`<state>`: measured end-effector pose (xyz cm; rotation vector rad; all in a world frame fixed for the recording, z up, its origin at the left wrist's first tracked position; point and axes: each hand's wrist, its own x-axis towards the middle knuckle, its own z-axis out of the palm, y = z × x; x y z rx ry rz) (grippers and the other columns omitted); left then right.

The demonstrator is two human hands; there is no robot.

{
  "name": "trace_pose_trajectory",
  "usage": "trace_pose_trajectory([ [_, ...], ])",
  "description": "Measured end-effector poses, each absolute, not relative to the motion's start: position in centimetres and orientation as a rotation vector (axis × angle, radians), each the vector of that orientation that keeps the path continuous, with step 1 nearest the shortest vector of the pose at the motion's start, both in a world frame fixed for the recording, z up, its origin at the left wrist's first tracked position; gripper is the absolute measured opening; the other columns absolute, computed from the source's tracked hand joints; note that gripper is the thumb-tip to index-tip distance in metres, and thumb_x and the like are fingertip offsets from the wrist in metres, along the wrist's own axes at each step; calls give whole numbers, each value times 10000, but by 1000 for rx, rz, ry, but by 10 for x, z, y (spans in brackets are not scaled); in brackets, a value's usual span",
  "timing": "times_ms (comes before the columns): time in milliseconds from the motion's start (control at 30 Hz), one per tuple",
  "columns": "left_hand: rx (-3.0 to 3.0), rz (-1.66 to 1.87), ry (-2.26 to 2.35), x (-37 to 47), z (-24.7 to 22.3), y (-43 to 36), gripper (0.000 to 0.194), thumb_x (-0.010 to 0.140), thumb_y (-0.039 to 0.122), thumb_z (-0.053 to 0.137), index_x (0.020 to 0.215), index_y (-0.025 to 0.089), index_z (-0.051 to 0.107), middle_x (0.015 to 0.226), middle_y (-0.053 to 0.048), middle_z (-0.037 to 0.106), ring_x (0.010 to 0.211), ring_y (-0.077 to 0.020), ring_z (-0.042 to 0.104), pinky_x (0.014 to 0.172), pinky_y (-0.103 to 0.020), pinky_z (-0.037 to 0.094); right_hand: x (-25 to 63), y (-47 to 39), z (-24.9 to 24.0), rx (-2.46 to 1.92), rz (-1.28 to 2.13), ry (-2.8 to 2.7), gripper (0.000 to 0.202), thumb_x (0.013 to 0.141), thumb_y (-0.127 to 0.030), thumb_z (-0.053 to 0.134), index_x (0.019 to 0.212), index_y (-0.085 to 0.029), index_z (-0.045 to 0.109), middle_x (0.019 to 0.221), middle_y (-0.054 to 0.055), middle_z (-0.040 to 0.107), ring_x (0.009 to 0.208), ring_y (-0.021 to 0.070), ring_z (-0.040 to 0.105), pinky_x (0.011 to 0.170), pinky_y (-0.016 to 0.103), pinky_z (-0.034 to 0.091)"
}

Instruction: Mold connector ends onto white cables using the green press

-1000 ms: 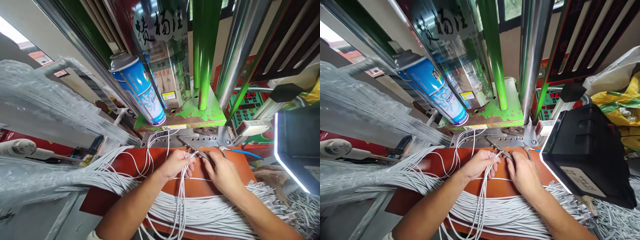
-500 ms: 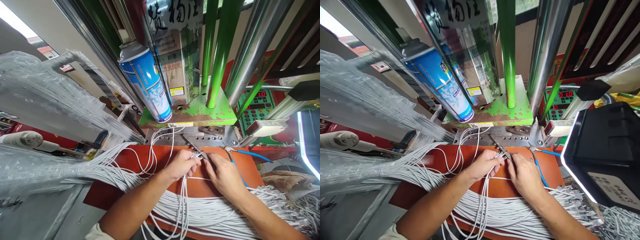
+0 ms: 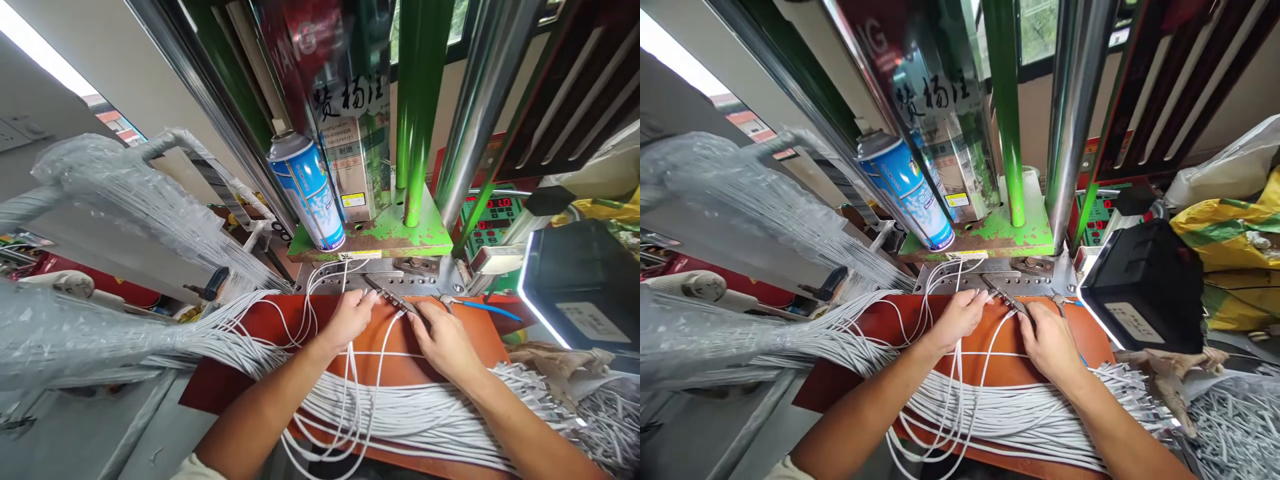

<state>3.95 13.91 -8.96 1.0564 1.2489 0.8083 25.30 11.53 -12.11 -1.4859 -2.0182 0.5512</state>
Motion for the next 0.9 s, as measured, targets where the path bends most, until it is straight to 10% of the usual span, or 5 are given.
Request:
trace_pose_trajectory([
  [233,912,670,1195,31,-94,134,535,740,621,788,878,151,573,580,48,542,410,-70,453,391,-183,299,250,115,-119,-1509,548,-2105,337,1070,-387,350,991,-193,614,925,73,681,843,241,642,747,354,411],
  [900,1063,700,1198,46,-102,136,507,751,604,785,751,145,571,554,34,545,393,-56,441,390,-188,327,250,114,-117,-1528,550,-2152,285,1061,-324,362,969,-194,598,945,71,678,834,241,643,728,352,393],
])
